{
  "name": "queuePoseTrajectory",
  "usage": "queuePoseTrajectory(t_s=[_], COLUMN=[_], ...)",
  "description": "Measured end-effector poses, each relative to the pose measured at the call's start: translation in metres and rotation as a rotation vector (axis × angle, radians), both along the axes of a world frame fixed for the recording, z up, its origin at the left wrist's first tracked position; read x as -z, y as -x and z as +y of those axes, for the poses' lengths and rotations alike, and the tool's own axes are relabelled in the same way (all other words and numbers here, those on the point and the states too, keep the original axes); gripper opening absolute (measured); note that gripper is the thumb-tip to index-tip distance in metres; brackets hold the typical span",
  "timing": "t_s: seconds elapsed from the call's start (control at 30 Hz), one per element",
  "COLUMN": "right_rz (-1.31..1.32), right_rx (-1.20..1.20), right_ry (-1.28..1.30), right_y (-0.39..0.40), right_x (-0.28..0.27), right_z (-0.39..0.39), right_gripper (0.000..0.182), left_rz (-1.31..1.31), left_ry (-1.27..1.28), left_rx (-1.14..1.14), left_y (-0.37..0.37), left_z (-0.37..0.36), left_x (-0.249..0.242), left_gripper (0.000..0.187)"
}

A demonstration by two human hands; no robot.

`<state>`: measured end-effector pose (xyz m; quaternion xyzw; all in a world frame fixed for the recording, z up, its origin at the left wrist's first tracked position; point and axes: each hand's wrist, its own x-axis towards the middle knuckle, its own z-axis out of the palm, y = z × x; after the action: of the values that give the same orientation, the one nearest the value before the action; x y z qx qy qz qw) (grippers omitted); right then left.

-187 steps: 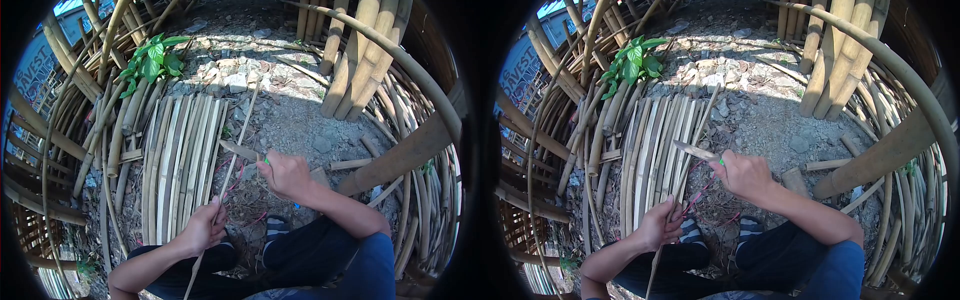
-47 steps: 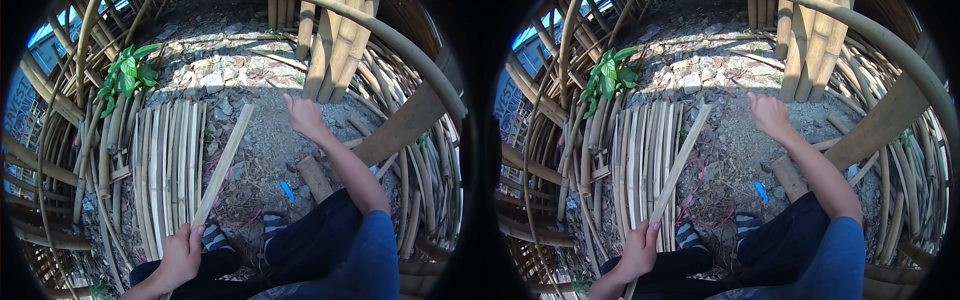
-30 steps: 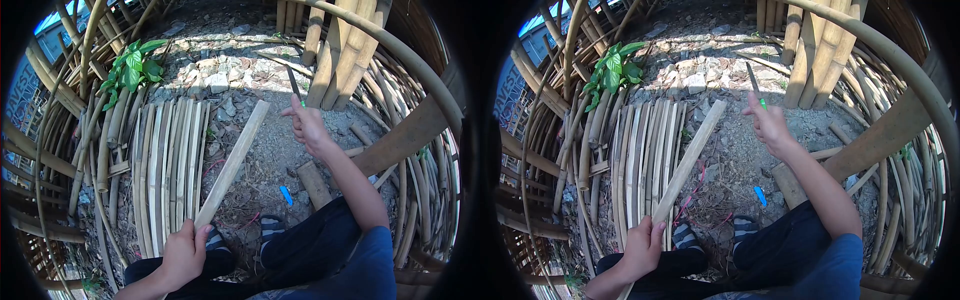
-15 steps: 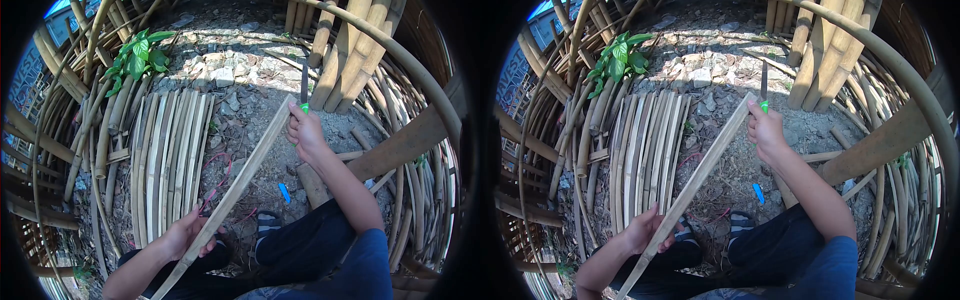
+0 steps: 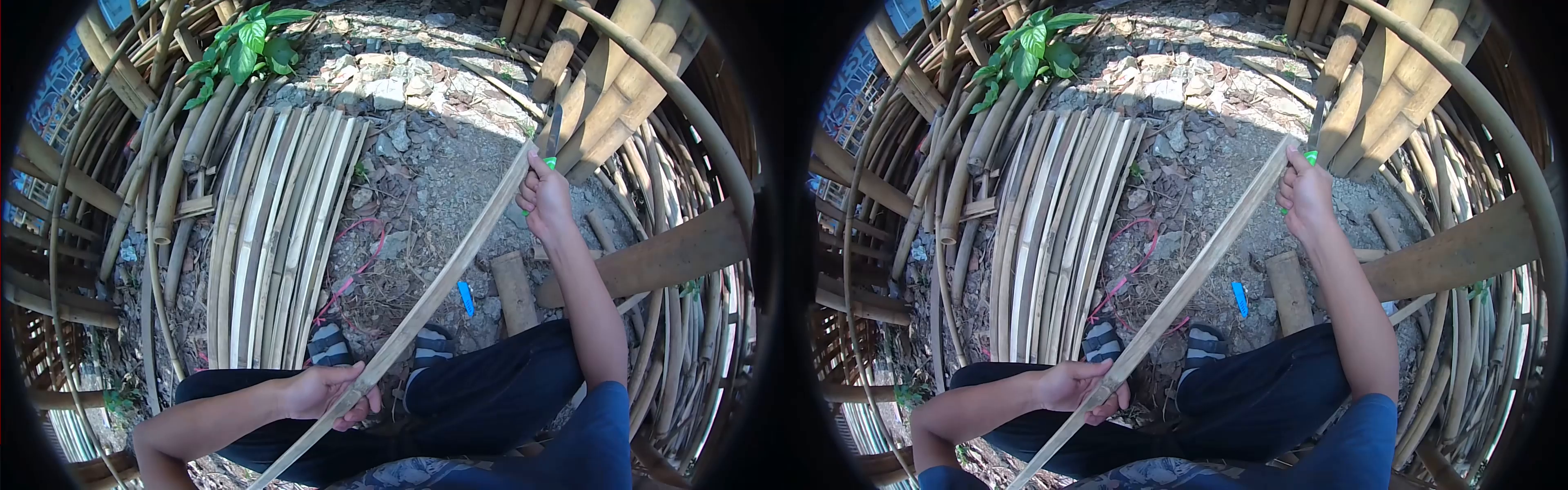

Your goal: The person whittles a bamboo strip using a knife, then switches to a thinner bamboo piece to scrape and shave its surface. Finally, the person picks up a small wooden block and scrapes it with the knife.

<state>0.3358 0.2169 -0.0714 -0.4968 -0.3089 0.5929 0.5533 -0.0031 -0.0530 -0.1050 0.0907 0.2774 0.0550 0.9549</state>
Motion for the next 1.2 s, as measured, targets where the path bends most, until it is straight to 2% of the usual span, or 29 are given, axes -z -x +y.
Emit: queuePoseTrajectory(t_s=[0.13,0.2,0.23,0.27,0.37,0.43,0.5,0.57,0.63,0.8,0.9,0.97,1.0,1.07,1.17,1.2], right_rz=[-0.054,-0.110,-0.340,-0.572,-0.469,-0.556,-0.793,-1.014,-1.145,-1.141,-1.131,-1.136,-1.159,-1.181,-1.229,-1.280], right_rx=[0.033,0.052,0.046,0.037,0.060,-0.101,-0.187,-0.375,-0.493,-0.546,-0.546,-0.547,-0.551,-0.555,-0.482,-0.474], right_ry=[0.014,0.025,0.058,0.089,0.002,-0.241,-0.574,-0.614,-0.830,-0.927,-0.972,-0.979,-0.991,-1.001,-0.947,-0.858], right_y=[-0.008,-0.008,-0.007,-0.004,0.011,0.026,0.056,0.081,0.095,0.114,0.122,0.123,0.123,0.121,0.116,0.111], right_x=[0.004,0.000,-0.009,-0.016,-0.030,-0.025,-0.027,-0.048,-0.035,-0.004,-0.004,-0.004,-0.003,-0.002,-0.003,-0.004], right_z=[0.007,0.006,0.002,-0.003,-0.025,-0.046,-0.082,-0.131,-0.155,-0.168,-0.171,-0.173,-0.172,-0.169,-0.155,-0.145], right_gripper=[0.031,0.030,0.029,0.030,0.037,0.043,0.041,0.038,0.037,0.039,0.039,0.039,0.039,0.039,0.035,0.036], left_rz=[0.054,0.335,0.393,0.397,0.572,0.581,0.590,0.650,0.691,0.694,0.720,0.850,0.852,1.099,1.171,1.169], left_ry=[-0.055,-0.147,-0.174,-0.176,-0.409,-0.438,-0.469,-0.520,-0.554,-0.581,-0.630,-0.861,-0.861,-1.062,-1.056,-1.057], left_rx=[-0.085,-0.070,-0.100,-0.107,-0.181,-0.226,-0.265,-0.303,-0.305,-0.401,-0.408,-0.400,-0.395,-0.289,-0.193,-0.193], left_y=[-0.004,-0.010,-0.014,-0.016,-0.018,-0.017,-0.016,-0.016,-0.017,-0.016,-0.018,-0.020,-0.021,-0.023,-0.024,-0.024], left_z=[0.005,0.012,0.015,0.018,0.023,0.027,0.031,0.034,0.036,0.033,0.033,0.032,0.031,0.028,0.024,0.022], left_x=[-0.008,-0.024,-0.036,-0.043,-0.060,-0.069,-0.074,-0.077,-0.082,-0.080,-0.078,-0.075,-0.075,-0.076,-0.085,-0.084], left_gripper=[0.067,0.067,0.059,0.059,0.052,0.049,0.046,0.044,0.043,0.041,0.041,0.041,0.041,0.037,0.038,0.038])
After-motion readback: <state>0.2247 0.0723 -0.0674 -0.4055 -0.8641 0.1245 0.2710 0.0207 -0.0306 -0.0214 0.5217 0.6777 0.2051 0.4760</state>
